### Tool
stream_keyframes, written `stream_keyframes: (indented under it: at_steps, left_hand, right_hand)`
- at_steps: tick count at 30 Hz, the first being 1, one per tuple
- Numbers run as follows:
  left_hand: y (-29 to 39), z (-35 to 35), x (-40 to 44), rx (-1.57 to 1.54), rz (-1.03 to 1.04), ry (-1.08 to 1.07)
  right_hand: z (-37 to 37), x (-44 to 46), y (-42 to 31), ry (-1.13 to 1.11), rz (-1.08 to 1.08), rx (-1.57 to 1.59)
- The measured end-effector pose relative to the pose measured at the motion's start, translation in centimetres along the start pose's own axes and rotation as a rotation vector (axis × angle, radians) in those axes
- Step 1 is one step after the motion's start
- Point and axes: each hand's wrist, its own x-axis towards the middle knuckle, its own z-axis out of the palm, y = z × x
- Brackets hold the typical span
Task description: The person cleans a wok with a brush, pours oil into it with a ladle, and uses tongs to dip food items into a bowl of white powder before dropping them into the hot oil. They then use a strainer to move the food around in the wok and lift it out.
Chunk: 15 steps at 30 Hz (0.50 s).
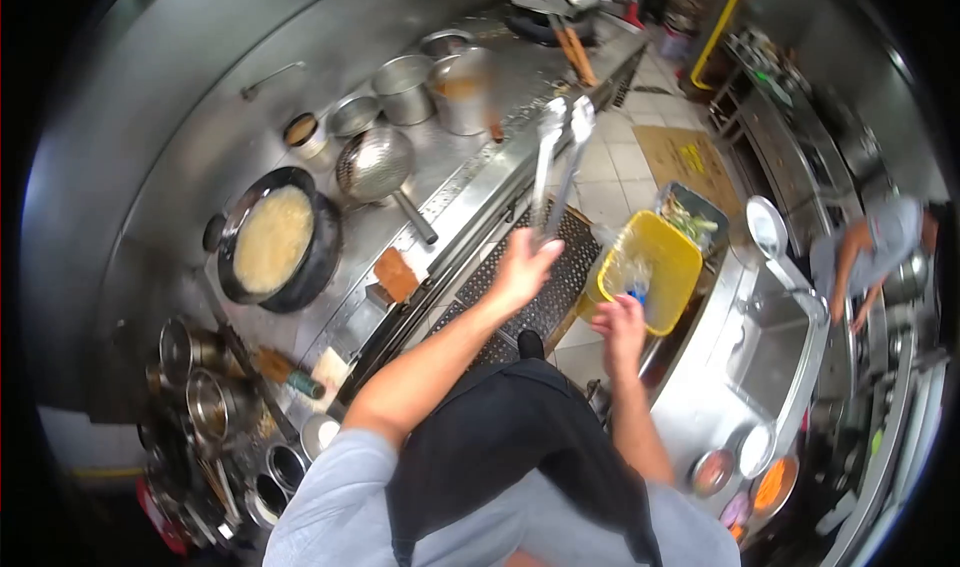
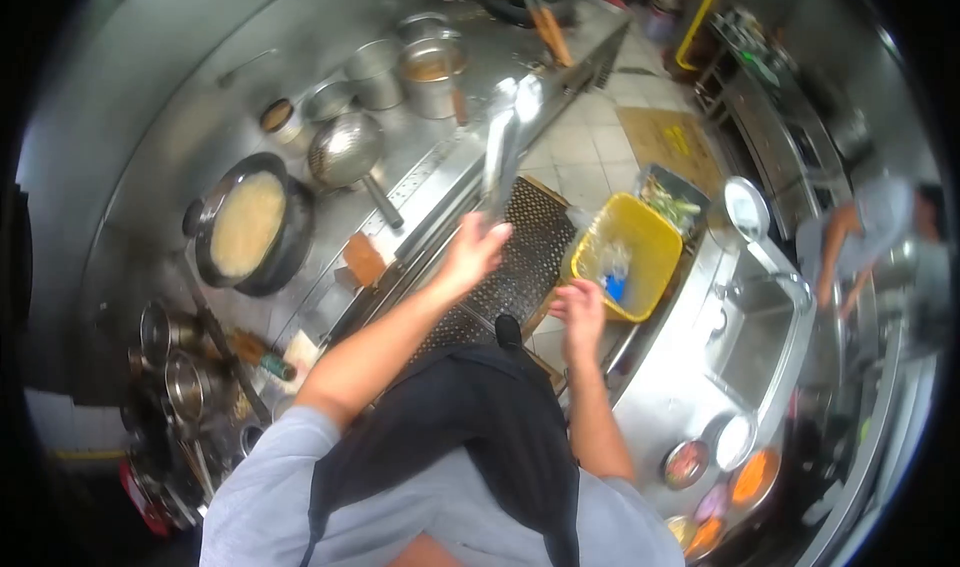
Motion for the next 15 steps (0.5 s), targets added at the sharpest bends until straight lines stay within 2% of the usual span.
stream_keyframes:
  at_steps: [2,5,7,11,13,15]
  left_hand:
    - [2.3,3.1,2.2,-0.097,-0.096,-0.034]
    - [5.5,5.8,3.5,-0.128,-0.144,-0.048]
    - [5.5,7.3,4.5,-0.195,-0.141,-0.035]
    - [5.6,9.4,7.2,-0.181,-0.176,0.009]
    - [3.0,10.9,10.1,-0.119,-0.007,0.065]
    - [2.3,12.2,11.9,-0.12,-0.144,0.06]
  right_hand:
    - [6.1,-0.2,-1.3,-0.16,-0.038,0.006]
    - [8.3,1.7,-1.4,-0.231,-0.12,0.043]
    - [8.0,3.0,-1.3,-0.089,-0.179,0.091]
    - [8.3,4.0,-3.4,-0.076,-0.141,0.13]
    - [7.4,5.3,-3.5,-0.087,-0.117,0.079]
    - [7.1,6.6,-3.3,-0.052,-0.101,0.027]
